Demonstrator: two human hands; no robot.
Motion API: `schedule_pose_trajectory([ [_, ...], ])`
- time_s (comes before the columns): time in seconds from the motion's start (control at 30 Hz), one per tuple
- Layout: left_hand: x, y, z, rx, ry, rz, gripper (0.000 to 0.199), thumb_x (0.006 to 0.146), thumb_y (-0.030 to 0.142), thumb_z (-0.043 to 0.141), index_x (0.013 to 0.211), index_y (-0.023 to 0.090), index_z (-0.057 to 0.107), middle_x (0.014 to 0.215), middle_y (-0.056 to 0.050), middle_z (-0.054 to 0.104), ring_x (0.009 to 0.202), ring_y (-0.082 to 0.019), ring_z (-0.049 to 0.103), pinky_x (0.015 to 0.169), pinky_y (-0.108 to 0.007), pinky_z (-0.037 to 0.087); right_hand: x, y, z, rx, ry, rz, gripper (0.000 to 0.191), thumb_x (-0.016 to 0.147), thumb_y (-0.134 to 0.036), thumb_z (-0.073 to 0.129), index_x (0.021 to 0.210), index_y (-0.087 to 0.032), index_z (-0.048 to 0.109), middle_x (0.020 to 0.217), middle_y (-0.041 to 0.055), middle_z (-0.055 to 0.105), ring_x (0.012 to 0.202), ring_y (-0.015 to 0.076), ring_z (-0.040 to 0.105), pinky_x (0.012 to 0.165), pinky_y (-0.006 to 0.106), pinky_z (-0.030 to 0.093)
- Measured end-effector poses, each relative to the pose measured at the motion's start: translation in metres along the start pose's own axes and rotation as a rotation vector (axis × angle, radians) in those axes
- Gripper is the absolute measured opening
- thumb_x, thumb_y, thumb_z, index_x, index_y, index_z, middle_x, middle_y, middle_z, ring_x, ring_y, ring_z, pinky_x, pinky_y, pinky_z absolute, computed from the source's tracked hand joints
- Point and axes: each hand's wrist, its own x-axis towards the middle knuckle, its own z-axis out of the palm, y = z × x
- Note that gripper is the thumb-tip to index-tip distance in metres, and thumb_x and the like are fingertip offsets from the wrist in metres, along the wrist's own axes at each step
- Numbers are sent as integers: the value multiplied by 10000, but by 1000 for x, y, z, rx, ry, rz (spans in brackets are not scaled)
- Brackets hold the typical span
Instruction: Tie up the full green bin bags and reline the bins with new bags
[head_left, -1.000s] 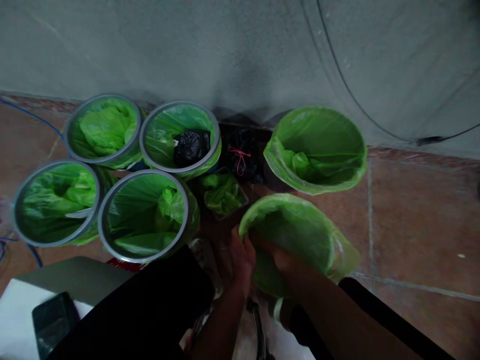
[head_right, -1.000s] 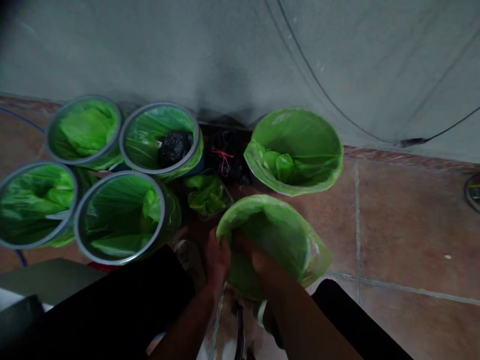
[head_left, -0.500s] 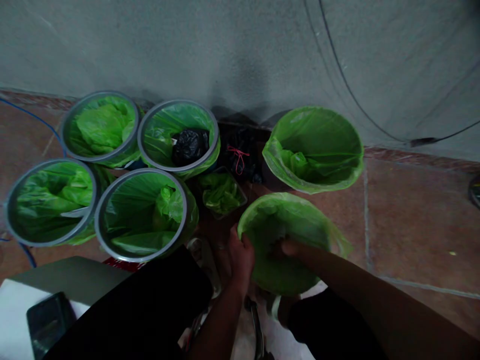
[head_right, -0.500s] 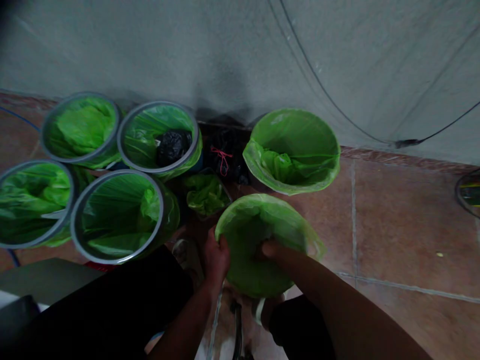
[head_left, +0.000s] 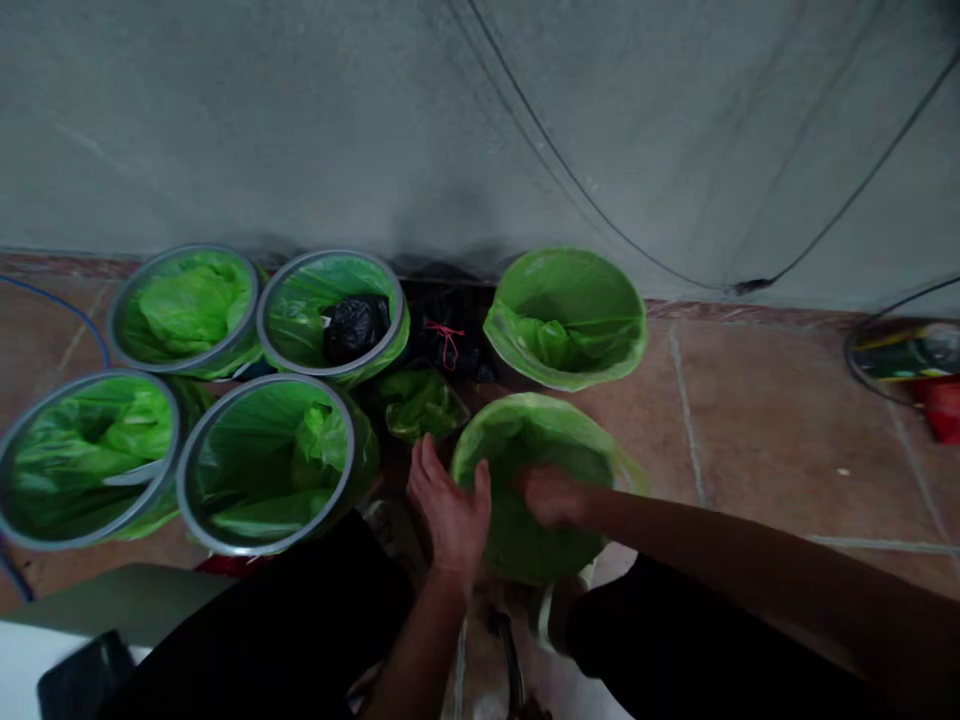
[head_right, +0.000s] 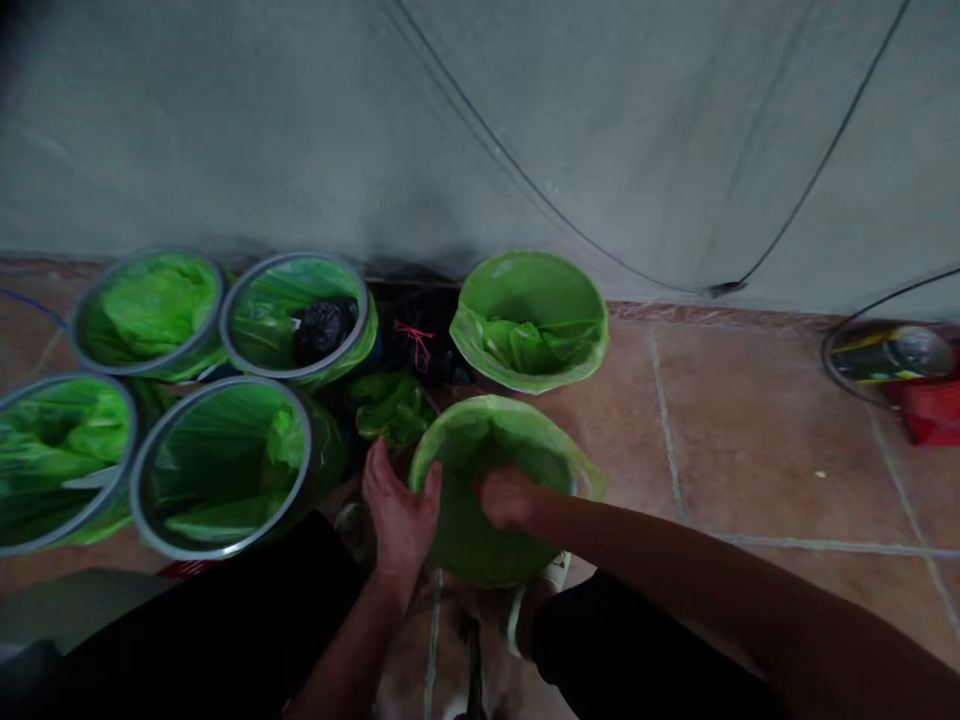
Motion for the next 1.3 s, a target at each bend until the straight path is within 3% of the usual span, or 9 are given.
schedule_pose_trajectory([
  [0.07,4,20,-4,-70,-90,117,543,870,357,644,1349,137,514,1348,-198,593,1301,-322,543,1102,-515,430,-21,4,-21,-72,21,-54,239,802,-154,656,1020,-151,753,942,119,751,900,278,698,830,352,527],
  [0.13,4,40,3,-168,-315,132,318,918,256,564,1218,165,610,1181,-141,696,1118,-256,662,995,-426,520,-48,18,-46,-82,207,-18,284,905,-225,524,1091,-166,730,1033,120,740,952,268,688,847,362,517],
  [0.27,-8,72,40,-177,-689,46,210,935,148,506,1021,178,695,996,-85,763,926,-203,720,882,-341,558,-100,74,-76,191,624,333,270,913,-341,500,981,-184,709,927,92,732,816,206,663,767,323,514],
  [0.4,-7,101,71,-69,-746,303,243,942,127,488,1054,182,696,1063,-75,753,979,-195,704,948,-335,533,-128,118,-45,943,581,706,283,895,-382,515,971,-162,675,943,124,721,755,181,653,663,299,518],
  [0.53,12,123,89,71,-880,725,359,902,31,434,1134,166,672,1169,-78,714,1098,-186,654,1040,-314,479,-129,116,12,1470,325,494,336,859,-471,620,989,-166,677,958,94,716,756,150,648,613,244,479],
  [0.67,29,135,103,408,-1055,1003,463,859,-7,410,1229,178,620,1253,-79,663,1127,-203,638,1008,-327,495,-114,105,39,1602,363,350,345,735,-477,726,838,-155,656,668,1,619,550,90,519,482,208,341],
  [0.9,38,159,115,870,-1063,1129,366,853,23,444,1151,158,606,1130,-107,667,994,-254,684,832,-368,543,-97,114,48,1681,452,293,318,688,-449,736,665,-178,572,549,-31,541,487,79,475,474,219,339],
  [1.1,38,158,123,955,-1004,1135,355,887,18,400,1148,155,597,1110,-121,651,990,-250,682,801,-359,543,-98,120,58,1730,390,264,319,683,-436,775,761,-161,632,556,-37,545,481,73,461,491,215,367],
  [1.3,39,154,126,970,-962,1127,375,923,35,340,1168,141,602,1125,-132,644,972,-253,686,786,-369,556,-86,114,79,1633,583,163,311,625,-346,814,820,-183,634,737,-4,690,650,126,602,611,241,463],
])
